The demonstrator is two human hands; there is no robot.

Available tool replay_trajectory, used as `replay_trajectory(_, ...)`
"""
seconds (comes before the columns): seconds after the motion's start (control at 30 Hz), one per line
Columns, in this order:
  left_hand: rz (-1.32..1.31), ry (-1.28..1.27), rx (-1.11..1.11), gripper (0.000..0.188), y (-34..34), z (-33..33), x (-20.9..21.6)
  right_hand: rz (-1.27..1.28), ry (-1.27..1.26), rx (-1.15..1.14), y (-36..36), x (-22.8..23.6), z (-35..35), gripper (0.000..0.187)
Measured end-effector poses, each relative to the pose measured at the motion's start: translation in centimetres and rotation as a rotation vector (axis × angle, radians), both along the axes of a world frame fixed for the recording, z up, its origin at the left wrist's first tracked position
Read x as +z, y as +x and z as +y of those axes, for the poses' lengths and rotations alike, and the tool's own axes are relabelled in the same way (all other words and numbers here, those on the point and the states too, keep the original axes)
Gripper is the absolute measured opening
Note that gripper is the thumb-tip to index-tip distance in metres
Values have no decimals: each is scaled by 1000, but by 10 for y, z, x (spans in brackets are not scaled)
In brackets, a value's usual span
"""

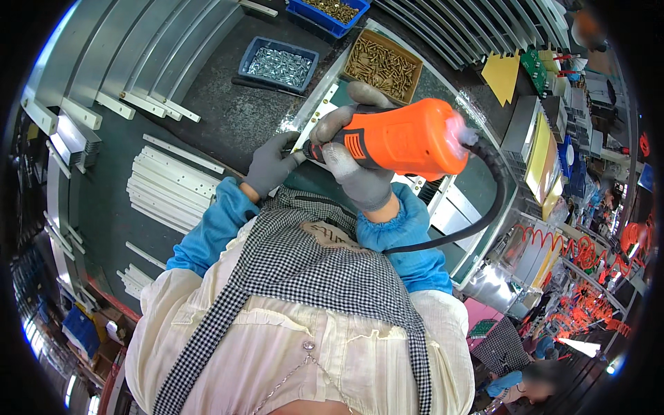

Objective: The person assembles metal brackets and metal panels by joining them with screws using an electric screwdriver.

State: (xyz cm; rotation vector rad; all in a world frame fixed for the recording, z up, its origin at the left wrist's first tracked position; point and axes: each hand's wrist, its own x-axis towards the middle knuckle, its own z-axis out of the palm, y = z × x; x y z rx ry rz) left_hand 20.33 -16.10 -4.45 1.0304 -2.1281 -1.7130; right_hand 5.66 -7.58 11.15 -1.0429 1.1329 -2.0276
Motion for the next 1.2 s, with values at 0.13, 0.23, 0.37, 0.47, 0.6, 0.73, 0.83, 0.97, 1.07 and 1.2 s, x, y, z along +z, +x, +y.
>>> replay_trajectory(0.13,15,39,7,54,1,1,7,37,31,-40,5,1,1,65)
replay_trajectory(0.23,41,67,8,53,3,0,6,76,65,-21,6,3,1,66)
replay_trajectory(0.37,38,111,16,51,1,0,12,114,81,-21,8,3,2,69)
replay_trajectory(0.47,3,-8,-23,50,-1,-6,14,62,127,-71,8,9,-4,70)
replay_trajectory(0.6,49,22,-15,49,0,-5,2,103,81,-3,1,-2,-7,71)
replay_trajectory(0.73,20,-28,-78,51,-1,-12,14,3,-3,62,9,-16,-9,75)
replay_trajectory(0.83,-55,-52,-129,53,-3,-17,12,209,100,186,-1,-16,-13,76)
replay_trajectory(0.97,56,5,-90,56,-1,-15,-7,224,215,223,4,-9,-12,78)
replay_trajectory(1.07,38,73,-79,58,-1,-19,2,272,140,260,10,-10,-15,83)
replay_trajectory(1.2,58,-128,-146,57,-1,-10,-6,-666,281,321,21,-26,-2,76)
